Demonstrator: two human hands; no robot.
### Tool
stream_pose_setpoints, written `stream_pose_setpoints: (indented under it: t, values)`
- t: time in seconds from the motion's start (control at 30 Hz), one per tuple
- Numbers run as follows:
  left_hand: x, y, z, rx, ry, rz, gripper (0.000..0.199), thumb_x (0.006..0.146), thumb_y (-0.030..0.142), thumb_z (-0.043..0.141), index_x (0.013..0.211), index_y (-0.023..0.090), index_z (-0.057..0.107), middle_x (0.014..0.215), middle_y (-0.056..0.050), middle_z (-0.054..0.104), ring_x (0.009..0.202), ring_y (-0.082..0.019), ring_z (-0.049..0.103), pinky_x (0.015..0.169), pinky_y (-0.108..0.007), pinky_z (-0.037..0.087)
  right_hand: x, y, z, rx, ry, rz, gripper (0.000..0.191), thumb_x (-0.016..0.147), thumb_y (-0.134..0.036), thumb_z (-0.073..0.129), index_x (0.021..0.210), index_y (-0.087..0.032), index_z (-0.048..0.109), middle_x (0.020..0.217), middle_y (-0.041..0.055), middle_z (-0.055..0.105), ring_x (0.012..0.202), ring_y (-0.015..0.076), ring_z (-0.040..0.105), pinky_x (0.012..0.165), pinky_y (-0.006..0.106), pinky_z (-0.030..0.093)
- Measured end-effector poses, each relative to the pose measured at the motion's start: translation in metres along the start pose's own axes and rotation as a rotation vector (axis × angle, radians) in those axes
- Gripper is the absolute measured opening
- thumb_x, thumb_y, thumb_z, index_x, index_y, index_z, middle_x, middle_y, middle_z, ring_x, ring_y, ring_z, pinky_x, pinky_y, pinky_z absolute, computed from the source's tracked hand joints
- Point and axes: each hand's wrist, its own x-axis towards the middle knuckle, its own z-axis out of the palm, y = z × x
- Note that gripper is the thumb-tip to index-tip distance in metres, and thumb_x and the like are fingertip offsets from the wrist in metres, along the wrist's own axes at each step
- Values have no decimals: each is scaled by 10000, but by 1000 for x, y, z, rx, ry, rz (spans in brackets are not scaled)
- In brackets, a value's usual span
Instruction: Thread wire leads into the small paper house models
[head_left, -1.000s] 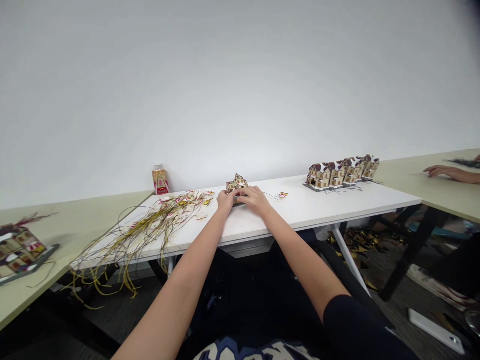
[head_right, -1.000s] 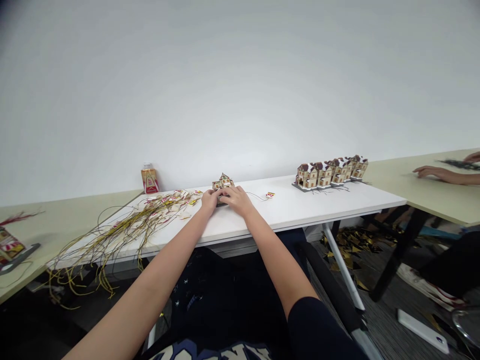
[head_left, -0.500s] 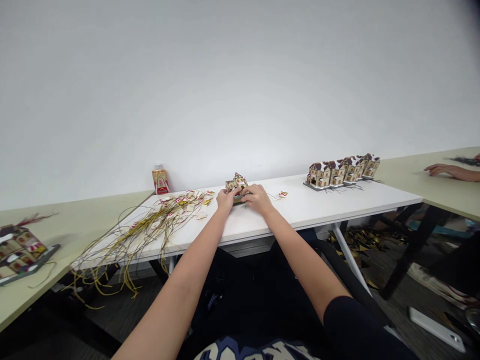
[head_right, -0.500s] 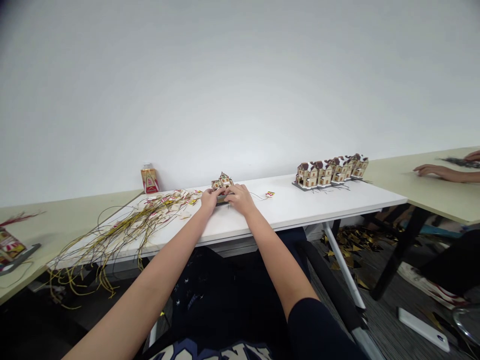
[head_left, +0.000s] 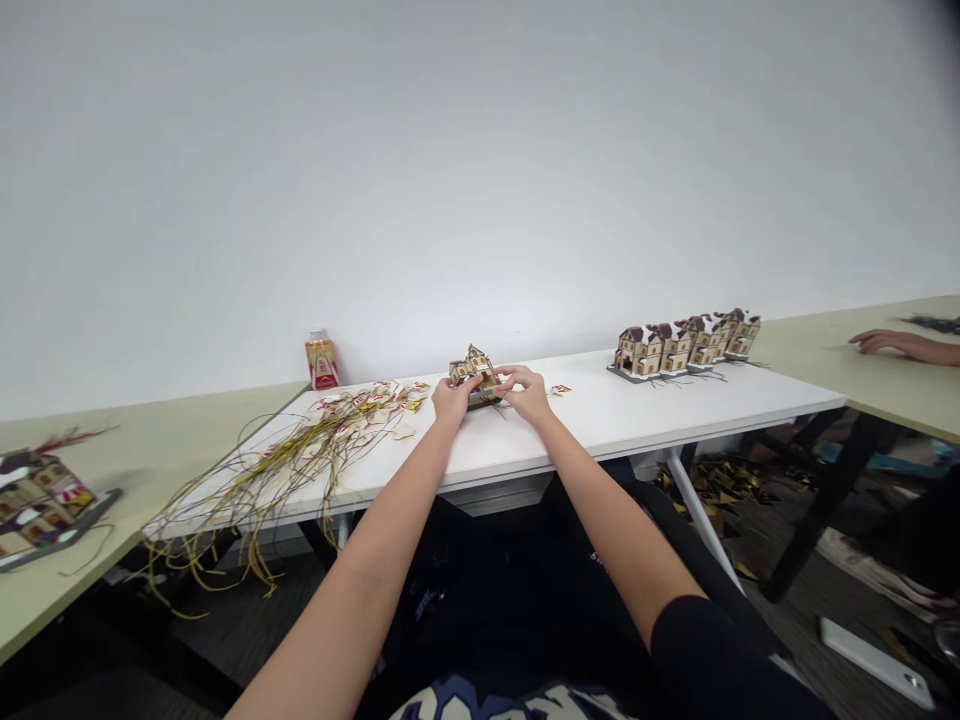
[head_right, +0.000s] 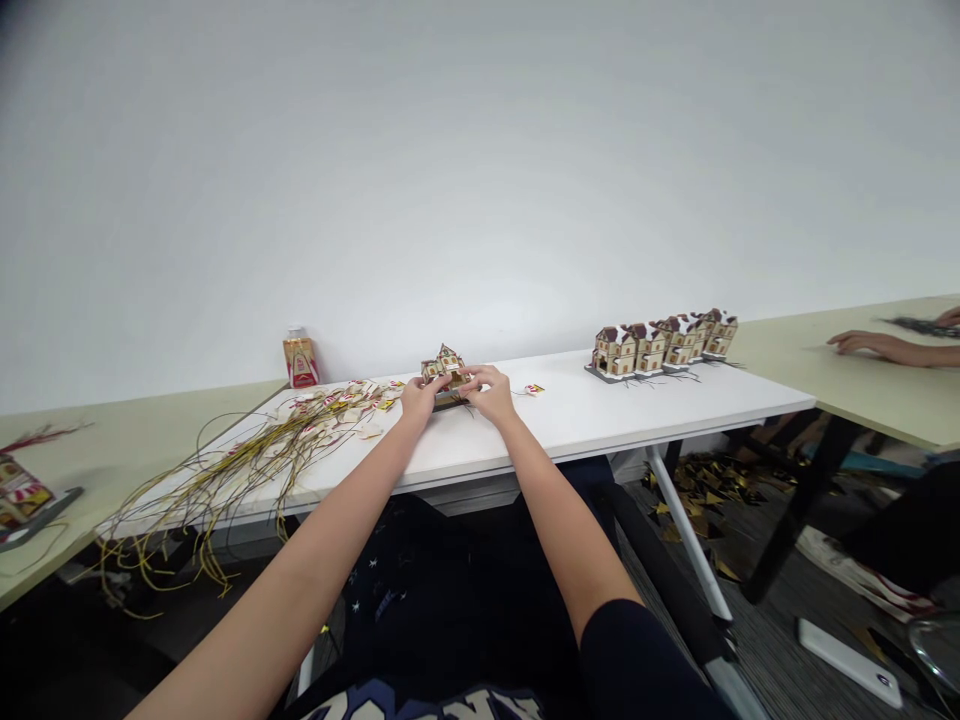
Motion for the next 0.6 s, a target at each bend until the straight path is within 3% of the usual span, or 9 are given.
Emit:
stream_pose_setpoints:
  t: [0.2, 0.3, 0.43, 0.53, 0.6]
  values:
    - [-1, 2, -1, 28, 11, -24, 539, 572, 595, 752, 871, 167, 620, 909, -102, 680, 875, -259, 624, 785, -347, 447, 4, -2, 1, 468, -98, 402, 197, 439, -202, 825, 495, -197, 637, 841, 55, 759, 928, 262, 684, 846, 410, 507]
    - [-1, 2, -2, 29, 28, -27, 550, 569, 590, 757, 887, 163, 620, 929, -103, 680, 892, -256, 623, 797, -344, 445, 3, -6, 0, 562, -185, 474, 217, 417, -155, 819, 477, -189, 613, 774, 45, 755, 882, 245, 701, 820, 381, 515]
    - [-1, 2, -1, 4, 45, -41, 532, 567, 578, 764, 870, 166, 619, 928, -106, 682, 896, -260, 629, 803, -350, 451, 2, -11, -4, 639, -222, 507, 232, 412, -116, 779, 457, -188, 563, 627, 4, 712, 672, 190, 692, 731, 334, 529]
    - [0, 1, -1, 3, 69, -59, 514, 568, 574, 768, 854, 175, 614, 945, -113, 686, 925, -269, 631, 827, -358, 452, 3, -12, -7, 675, -226, 528, 221, 428, -94, 707, 453, -185, 507, 550, -32, 657, 439, 107, 561, 575, 289, 502]
    - [1, 1, -2, 10, 77, -67, 506, 568, 580, 765, 838, 182, 608, 953, -113, 687, 936, -272, 630, 838, -363, 450, 4, -12, -7, 666, -224, 550, 190, 455, -93, 644, 468, -180, 475, 547, -42, 636, 342, 43, 403, 443, 236, 400]
